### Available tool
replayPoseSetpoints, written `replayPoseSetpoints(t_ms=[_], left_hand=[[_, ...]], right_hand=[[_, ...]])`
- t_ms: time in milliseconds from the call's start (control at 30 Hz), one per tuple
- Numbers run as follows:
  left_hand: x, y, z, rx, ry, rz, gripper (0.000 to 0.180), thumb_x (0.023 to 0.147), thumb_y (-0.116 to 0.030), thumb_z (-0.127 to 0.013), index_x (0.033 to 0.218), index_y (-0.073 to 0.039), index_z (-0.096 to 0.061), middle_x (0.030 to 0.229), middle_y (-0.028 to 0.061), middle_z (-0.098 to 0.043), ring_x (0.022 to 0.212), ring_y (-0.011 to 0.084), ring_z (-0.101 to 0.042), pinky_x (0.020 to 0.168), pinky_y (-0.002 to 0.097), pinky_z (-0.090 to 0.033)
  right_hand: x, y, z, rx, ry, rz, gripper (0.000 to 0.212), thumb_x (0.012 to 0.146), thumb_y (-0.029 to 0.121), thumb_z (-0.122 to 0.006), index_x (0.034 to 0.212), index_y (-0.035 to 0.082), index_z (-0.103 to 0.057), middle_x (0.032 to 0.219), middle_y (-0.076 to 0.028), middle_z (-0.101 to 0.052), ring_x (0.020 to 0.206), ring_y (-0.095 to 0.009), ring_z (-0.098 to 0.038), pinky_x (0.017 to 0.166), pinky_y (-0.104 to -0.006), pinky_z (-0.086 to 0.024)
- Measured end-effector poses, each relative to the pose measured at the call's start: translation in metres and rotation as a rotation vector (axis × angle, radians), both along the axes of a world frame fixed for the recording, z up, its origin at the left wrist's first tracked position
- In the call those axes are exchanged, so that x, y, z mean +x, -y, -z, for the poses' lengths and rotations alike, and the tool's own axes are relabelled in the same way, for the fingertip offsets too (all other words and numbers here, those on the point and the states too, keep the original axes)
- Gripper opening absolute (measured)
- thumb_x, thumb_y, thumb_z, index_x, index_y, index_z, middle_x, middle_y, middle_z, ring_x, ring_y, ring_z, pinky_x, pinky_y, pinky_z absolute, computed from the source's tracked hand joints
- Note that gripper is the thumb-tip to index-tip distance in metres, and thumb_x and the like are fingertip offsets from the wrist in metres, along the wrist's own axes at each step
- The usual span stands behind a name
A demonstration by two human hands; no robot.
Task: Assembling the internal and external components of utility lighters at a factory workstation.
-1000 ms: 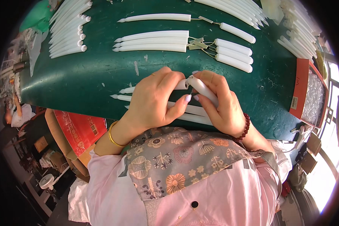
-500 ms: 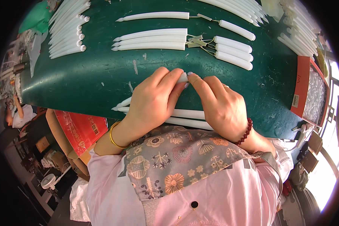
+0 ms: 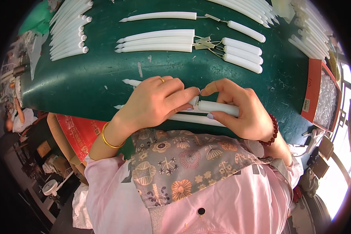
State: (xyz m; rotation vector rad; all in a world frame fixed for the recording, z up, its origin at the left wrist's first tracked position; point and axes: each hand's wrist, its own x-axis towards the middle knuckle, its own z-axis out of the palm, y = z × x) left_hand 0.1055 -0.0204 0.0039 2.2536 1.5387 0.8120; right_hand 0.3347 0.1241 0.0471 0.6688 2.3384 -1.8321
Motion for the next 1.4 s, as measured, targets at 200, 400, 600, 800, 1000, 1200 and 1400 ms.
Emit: replayPoseSetpoints(t_ms=[200, 400, 600, 800, 1000, 1200, 1400], left_hand=[[0.002, -0.001, -0.002, -0.016, 0.012, 0.002, 0.047, 0.078, -0.019, -0.084, 0.121, -0.004, -0.073, 0.096, 0.0067, -0.064, 0.080, 0.0237, -0.064, 0.070, 0.0361, -0.052], [-0.004, -0.005, -0.012, 0.120, -0.177, 0.063, 0.043, 0.076, -0.019, -0.083, 0.117, -0.007, -0.076, 0.090, 0.0026, -0.060, 0.075, 0.0199, -0.060, 0.064, 0.0335, -0.049], [0.002, 0.003, -0.016, 0.015, -0.104, -0.035, 0.042, 0.073, -0.019, -0.086, 0.112, -0.008, -0.077, 0.077, 0.0005, -0.060, 0.060, 0.0191, -0.058, 0.053, 0.0316, -0.046], [0.024, 0.018, -0.013, 0.040, -0.108, -0.092, 0.027, 0.078, -0.024, -0.082, 0.099, -0.010, -0.072, 0.072, 0.0002, -0.050, 0.055, 0.0175, -0.057, 0.049, 0.0330, -0.044], [0.029, 0.021, -0.005, 0.044, -0.124, -0.039, 0.032, 0.077, -0.024, -0.078, 0.103, -0.006, -0.074, 0.071, 0.0001, -0.049, 0.055, 0.0153, -0.055, 0.047, 0.0315, -0.040], [0.026, 0.016, 0.004, 0.013, -0.147, 0.029, 0.032, 0.077, -0.021, -0.074, 0.103, -0.003, -0.075, 0.072, 0.0013, -0.051, 0.054, 0.0154, -0.053, 0.045, 0.0317, -0.039], [0.027, 0.004, 0.003, 0.123, -0.126, -0.027, 0.031, 0.075, -0.016, -0.075, 0.103, -0.003, -0.076, 0.071, 0.0002, -0.050, 0.055, 0.0160, -0.052, 0.046, 0.0320, -0.039]], right_hand=[[0.005, 0.004, 0.011, 0.076, -0.104, 0.029, 0.036, 0.085, -0.003, -0.071, 0.121, -0.002, -0.069, 0.097, -0.015, -0.076, 0.082, -0.023, -0.074, 0.078, -0.0329, -0.057], [0.004, 0.002, 0.008, 0.053, -0.061, 0.002, 0.033, 0.087, -0.002, -0.072, 0.120, -0.002, -0.070, 0.105, -0.016, -0.076, 0.091, -0.026, -0.076, 0.083, -0.0340, -0.059], [0.002, 0.017, 0.021, 0.087, -0.226, 0.079, 0.031, 0.092, 0.005, -0.074, 0.122, -0.001, -0.068, 0.102, -0.018, -0.076, 0.089, -0.032, -0.077, 0.080, -0.0366, -0.059], [0.013, 0.037, 0.031, 0.309, -0.168, 0.008, 0.020, 0.093, 0.015, -0.077, 0.098, 0.002, -0.063, 0.081, -0.019, -0.068, 0.071, -0.043, -0.067, 0.061, -0.0475, -0.051], [0.018, 0.038, 0.040, 0.451, -0.129, -0.132, 0.028, 0.092, 0.023, -0.079, 0.096, 0.003, -0.061, 0.077, -0.017, -0.065, 0.067, -0.040, -0.065, 0.057, -0.0466, -0.051], [0.019, 0.042, 0.054, 0.453, -0.139, -0.110, 0.030, 0.092, 0.025, -0.079, 0.096, 0.003, -0.059, 0.079, -0.016, -0.066, 0.066, -0.038, -0.066, 0.056, -0.0453, -0.051], [0.013, 0.027, 0.044, 0.712, -0.262, -0.070, 0.033, 0.087, 0.027, -0.082, 0.104, 0.003, -0.065, 0.078, -0.010, -0.066, 0.062, -0.031, -0.066, 0.054, -0.0409, -0.051]])
